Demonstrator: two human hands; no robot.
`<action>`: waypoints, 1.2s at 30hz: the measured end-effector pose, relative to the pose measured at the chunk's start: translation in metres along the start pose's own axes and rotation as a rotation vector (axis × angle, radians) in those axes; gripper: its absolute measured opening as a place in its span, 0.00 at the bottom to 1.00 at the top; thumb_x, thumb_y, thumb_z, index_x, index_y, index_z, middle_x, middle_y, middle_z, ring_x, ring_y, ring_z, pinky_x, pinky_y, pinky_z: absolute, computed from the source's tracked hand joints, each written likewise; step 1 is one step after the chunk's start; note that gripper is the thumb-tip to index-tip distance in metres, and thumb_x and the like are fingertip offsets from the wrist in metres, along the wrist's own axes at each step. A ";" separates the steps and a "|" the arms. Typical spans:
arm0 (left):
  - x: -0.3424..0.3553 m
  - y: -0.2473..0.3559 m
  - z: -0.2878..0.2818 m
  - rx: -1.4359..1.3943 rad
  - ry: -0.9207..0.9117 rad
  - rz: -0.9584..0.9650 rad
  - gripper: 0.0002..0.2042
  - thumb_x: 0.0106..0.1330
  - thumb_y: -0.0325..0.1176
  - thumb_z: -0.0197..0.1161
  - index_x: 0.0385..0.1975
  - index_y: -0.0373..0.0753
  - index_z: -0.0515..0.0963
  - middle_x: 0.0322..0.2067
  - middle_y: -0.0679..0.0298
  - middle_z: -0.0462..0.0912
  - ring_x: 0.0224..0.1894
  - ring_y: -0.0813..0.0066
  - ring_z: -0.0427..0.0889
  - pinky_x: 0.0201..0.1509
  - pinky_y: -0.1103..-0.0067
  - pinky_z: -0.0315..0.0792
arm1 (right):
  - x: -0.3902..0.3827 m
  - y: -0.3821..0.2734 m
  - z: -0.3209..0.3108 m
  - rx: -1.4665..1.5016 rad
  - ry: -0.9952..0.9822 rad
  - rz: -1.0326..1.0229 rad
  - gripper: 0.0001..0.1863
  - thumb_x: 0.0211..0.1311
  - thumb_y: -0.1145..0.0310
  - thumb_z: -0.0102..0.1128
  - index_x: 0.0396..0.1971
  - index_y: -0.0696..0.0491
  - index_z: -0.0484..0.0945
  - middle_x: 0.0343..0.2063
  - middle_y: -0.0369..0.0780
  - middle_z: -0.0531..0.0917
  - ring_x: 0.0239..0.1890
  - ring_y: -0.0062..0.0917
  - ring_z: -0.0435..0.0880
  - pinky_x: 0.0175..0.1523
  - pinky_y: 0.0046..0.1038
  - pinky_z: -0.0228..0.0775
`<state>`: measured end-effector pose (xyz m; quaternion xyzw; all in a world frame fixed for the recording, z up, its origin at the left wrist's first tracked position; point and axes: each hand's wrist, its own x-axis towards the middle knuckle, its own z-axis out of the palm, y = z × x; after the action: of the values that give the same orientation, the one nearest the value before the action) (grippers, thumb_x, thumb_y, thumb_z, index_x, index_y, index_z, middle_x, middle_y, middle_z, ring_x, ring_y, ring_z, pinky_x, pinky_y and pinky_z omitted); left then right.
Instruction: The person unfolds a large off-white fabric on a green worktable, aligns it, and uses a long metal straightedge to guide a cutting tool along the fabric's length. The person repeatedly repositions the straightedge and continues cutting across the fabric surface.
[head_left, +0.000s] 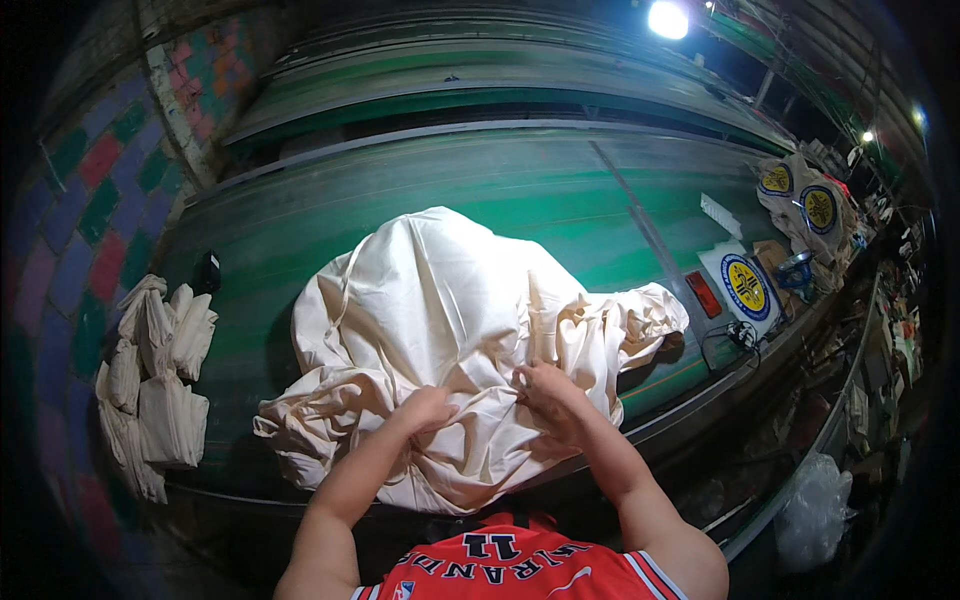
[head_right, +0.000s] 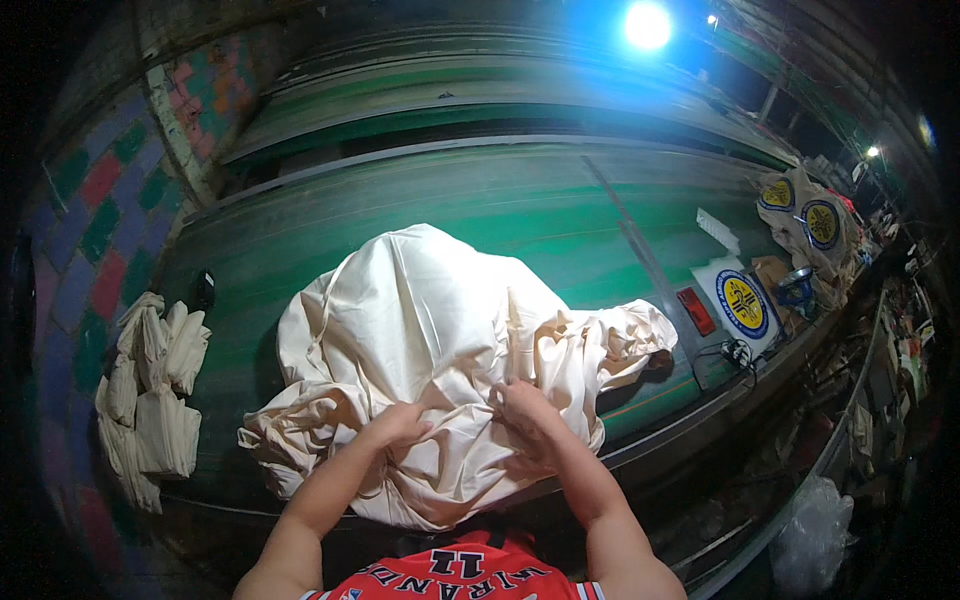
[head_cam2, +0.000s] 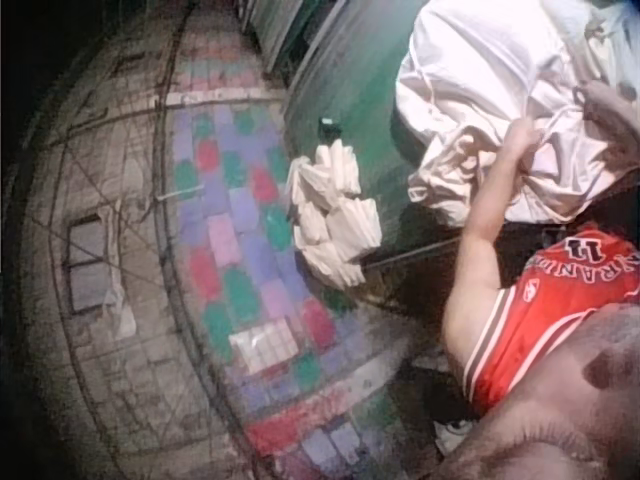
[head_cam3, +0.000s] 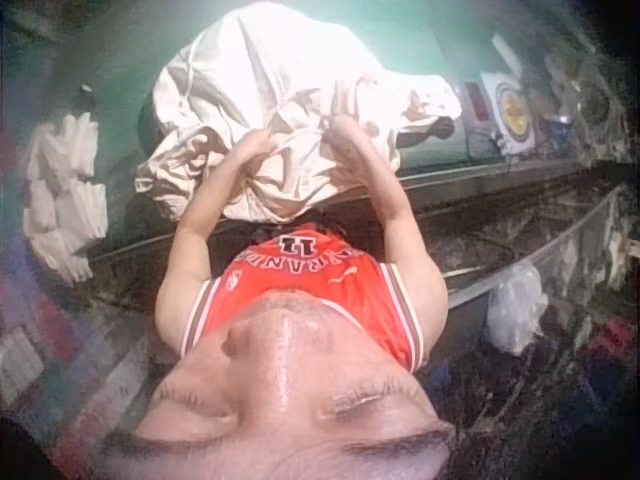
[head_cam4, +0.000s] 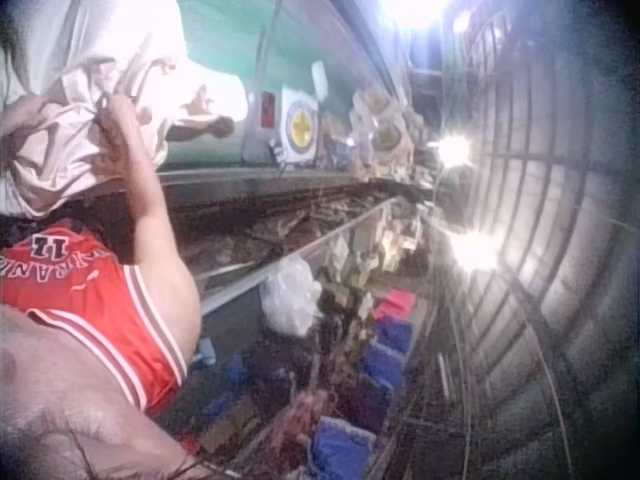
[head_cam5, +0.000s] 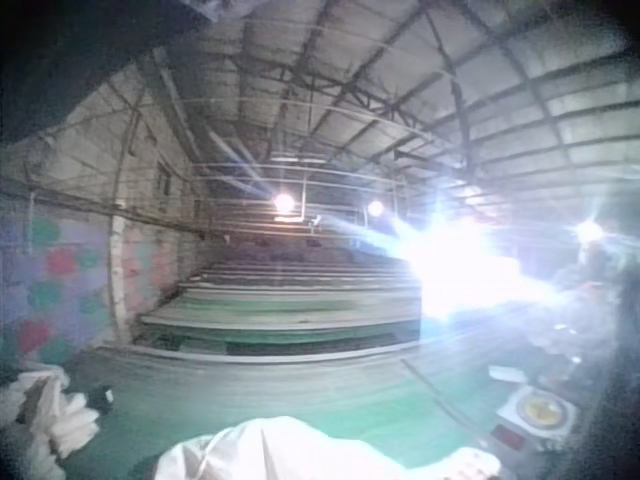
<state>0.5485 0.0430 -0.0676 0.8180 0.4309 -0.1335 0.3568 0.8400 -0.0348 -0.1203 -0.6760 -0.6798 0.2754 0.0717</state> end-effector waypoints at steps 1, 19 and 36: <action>0.009 -0.006 -0.009 0.048 -0.165 -0.095 0.18 0.63 0.36 0.64 0.49 0.32 0.77 0.53 0.43 0.75 0.54 0.45 0.77 0.56 0.62 0.72 | -0.010 -0.002 0.008 -0.002 0.039 -0.018 0.19 0.62 0.61 0.56 0.52 0.50 0.75 0.45 0.52 0.82 0.43 0.49 0.83 0.49 0.46 0.75; 0.071 -0.080 -0.071 0.121 0.943 -0.147 0.21 0.62 0.39 0.61 0.51 0.32 0.76 0.49 0.44 0.79 0.57 0.44 0.74 0.62 0.52 0.67 | -0.045 -0.029 0.004 0.249 0.120 -0.091 0.13 0.60 0.65 0.62 0.41 0.55 0.82 0.32 0.51 0.84 0.37 0.48 0.83 0.42 0.42 0.74; 0.108 0.181 0.055 0.000 0.385 0.520 0.13 0.61 0.36 0.64 0.41 0.35 0.79 0.43 0.52 0.80 0.50 0.51 0.77 0.54 0.58 0.69 | -0.145 0.161 -0.067 0.693 1.028 0.378 0.08 0.65 0.74 0.57 0.40 0.60 0.82 0.28 0.37 0.85 0.30 0.18 0.84 0.36 0.23 0.76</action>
<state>0.7624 0.0025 -0.0780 0.9110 0.2670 0.1192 0.2910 1.0242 -0.1653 -0.1003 -0.7672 -0.2997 0.1279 0.5525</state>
